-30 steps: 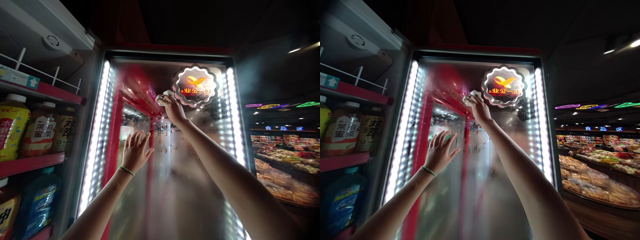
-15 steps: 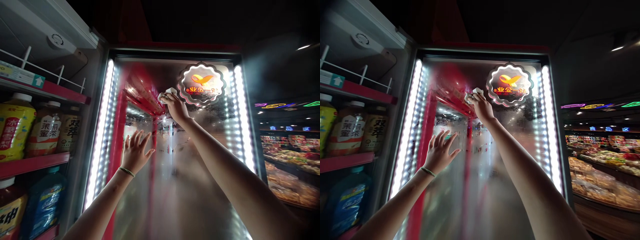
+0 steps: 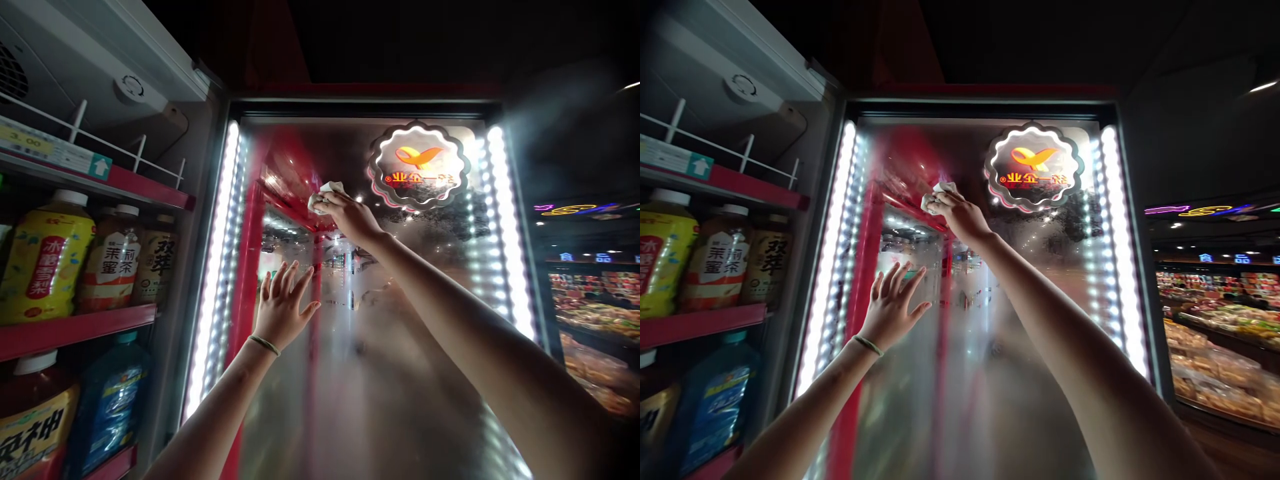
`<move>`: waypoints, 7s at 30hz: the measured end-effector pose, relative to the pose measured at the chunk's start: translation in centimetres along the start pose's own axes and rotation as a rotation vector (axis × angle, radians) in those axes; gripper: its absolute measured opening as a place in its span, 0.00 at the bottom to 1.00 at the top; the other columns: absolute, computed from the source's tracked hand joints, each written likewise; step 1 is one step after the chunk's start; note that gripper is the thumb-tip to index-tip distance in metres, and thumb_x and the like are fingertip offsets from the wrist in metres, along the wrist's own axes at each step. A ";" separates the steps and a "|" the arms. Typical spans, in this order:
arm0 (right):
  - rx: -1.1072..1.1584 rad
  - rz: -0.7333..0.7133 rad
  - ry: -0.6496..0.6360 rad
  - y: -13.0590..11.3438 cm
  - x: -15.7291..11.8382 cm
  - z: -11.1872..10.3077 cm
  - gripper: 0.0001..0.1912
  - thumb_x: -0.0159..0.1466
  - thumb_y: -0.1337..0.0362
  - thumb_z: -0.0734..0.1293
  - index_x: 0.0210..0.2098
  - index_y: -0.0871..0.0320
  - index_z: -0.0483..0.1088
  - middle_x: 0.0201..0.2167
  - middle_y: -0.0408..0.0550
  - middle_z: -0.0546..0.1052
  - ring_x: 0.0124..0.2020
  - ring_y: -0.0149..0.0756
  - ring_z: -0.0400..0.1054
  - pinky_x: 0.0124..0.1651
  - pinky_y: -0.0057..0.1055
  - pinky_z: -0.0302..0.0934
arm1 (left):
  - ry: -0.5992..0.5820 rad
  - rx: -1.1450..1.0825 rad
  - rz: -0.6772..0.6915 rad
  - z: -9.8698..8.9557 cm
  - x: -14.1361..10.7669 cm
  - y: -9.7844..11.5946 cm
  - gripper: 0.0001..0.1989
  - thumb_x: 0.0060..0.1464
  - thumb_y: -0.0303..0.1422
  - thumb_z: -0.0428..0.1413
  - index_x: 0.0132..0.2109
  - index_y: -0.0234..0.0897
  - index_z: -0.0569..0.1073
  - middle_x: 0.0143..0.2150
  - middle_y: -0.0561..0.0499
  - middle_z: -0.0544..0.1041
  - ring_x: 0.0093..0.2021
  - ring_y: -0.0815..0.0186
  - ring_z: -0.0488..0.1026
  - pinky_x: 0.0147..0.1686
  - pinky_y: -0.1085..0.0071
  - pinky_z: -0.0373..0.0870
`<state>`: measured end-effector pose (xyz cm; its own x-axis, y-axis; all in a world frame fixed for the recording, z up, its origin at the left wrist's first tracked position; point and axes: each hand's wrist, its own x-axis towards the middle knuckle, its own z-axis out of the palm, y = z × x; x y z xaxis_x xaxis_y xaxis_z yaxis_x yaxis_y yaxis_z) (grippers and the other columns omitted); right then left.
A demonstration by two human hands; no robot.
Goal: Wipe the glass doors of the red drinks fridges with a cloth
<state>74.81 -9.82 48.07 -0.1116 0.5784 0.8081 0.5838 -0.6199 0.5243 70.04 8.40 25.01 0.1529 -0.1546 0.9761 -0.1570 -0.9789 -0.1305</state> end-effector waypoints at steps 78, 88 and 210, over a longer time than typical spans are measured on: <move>0.136 0.059 0.105 -9.6 7.8 5.9 0.23 0.76 0.69 0.56 0.59 0.51 0.79 0.68 0.47 0.76 0.72 0.45 0.63 0.67 0.43 0.66 | -0.004 0.037 0.147 -2.5 -2.5 -11.4 0.48 0.54 0.62 0.65 0.75 0.54 0.62 0.77 0.45 0.63 0.74 0.45 0.62 0.71 0.46 0.58; 0.125 0.125 0.112 -11.9 9.0 7.0 0.24 0.74 0.72 0.57 0.62 0.56 0.77 0.70 0.53 0.72 0.73 0.49 0.63 0.71 0.46 0.64 | 0.123 0.107 0.222 -2.4 -3.4 -12.1 0.29 0.69 0.49 0.55 0.72 0.49 0.66 0.73 0.43 0.69 0.72 0.46 0.66 0.64 0.47 0.69; -0.090 0.048 0.121 -1.1 -3.7 0.5 0.25 0.72 0.73 0.59 0.58 0.46 0.79 0.64 0.45 0.78 0.65 0.42 0.71 0.58 0.36 0.72 | 0.211 -0.066 0.301 0.2 4.6 -2.9 0.23 0.70 0.42 0.55 0.68 0.45 0.71 0.68 0.43 0.74 0.71 0.49 0.67 0.73 0.43 0.62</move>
<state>75.00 -11.01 44.43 -0.1842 0.4822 0.8565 0.5167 -0.6938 0.5017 71.41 10.55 29.82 -0.1128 -0.3965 0.9111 -0.2282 -0.8821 -0.4122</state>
